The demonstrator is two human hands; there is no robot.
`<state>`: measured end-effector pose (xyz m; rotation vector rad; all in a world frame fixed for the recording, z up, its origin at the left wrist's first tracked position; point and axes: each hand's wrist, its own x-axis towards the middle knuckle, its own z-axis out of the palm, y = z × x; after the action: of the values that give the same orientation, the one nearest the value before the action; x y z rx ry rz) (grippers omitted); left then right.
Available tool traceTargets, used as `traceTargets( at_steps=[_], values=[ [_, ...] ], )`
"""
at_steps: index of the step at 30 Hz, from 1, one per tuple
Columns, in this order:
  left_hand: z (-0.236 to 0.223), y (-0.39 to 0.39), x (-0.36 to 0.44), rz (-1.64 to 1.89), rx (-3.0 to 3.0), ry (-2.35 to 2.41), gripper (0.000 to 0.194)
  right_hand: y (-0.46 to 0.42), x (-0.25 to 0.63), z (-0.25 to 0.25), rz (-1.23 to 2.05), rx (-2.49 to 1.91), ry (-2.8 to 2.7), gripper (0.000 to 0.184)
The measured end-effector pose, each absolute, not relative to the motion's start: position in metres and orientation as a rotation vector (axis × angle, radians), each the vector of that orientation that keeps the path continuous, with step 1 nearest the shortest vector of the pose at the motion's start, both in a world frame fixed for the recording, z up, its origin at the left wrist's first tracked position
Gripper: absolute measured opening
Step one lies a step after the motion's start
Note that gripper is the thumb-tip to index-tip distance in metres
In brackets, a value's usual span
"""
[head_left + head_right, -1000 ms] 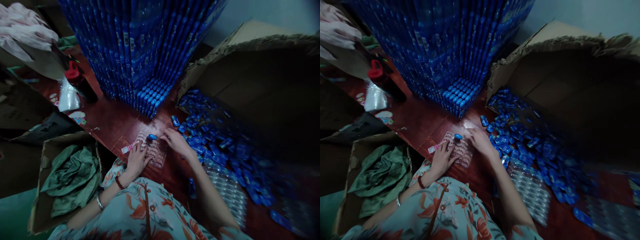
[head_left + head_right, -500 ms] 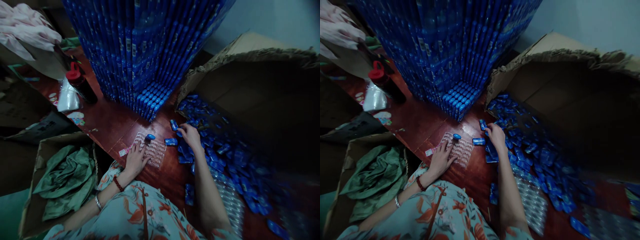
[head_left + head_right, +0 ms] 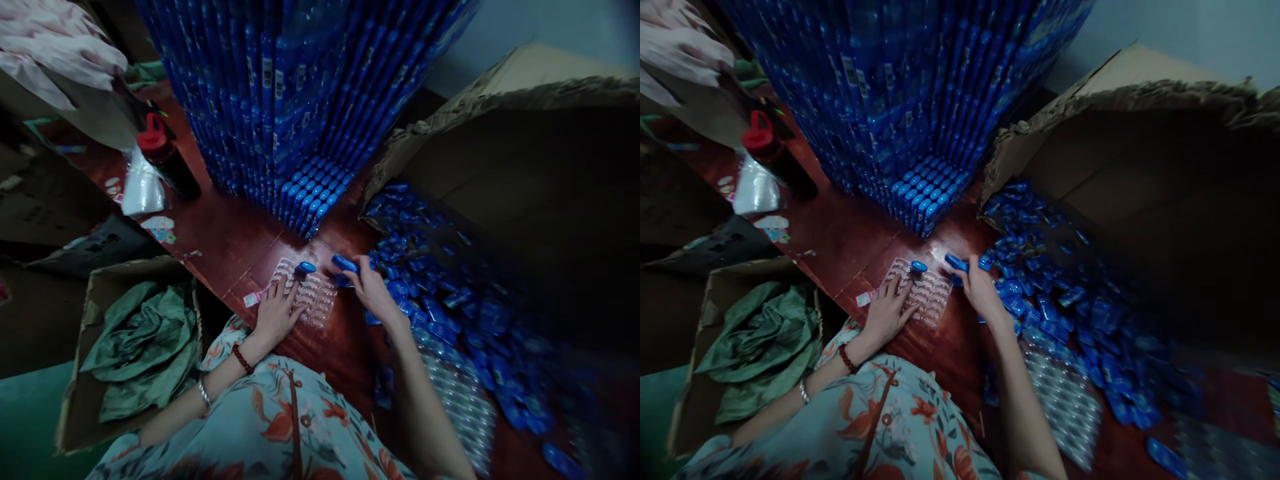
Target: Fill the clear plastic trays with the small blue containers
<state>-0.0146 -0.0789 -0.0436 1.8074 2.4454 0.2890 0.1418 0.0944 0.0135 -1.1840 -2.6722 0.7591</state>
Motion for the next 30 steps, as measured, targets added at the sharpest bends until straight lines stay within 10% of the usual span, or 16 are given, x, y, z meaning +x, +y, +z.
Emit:
traceTargets(
  at_steps=[30],
  values=[
    [-0.043,-0.08,-0.008,0.296,1.838,2.412,0.051,0.049,0.079,0.036,0.204,-1.238,-3.212,0.023]
  ],
)
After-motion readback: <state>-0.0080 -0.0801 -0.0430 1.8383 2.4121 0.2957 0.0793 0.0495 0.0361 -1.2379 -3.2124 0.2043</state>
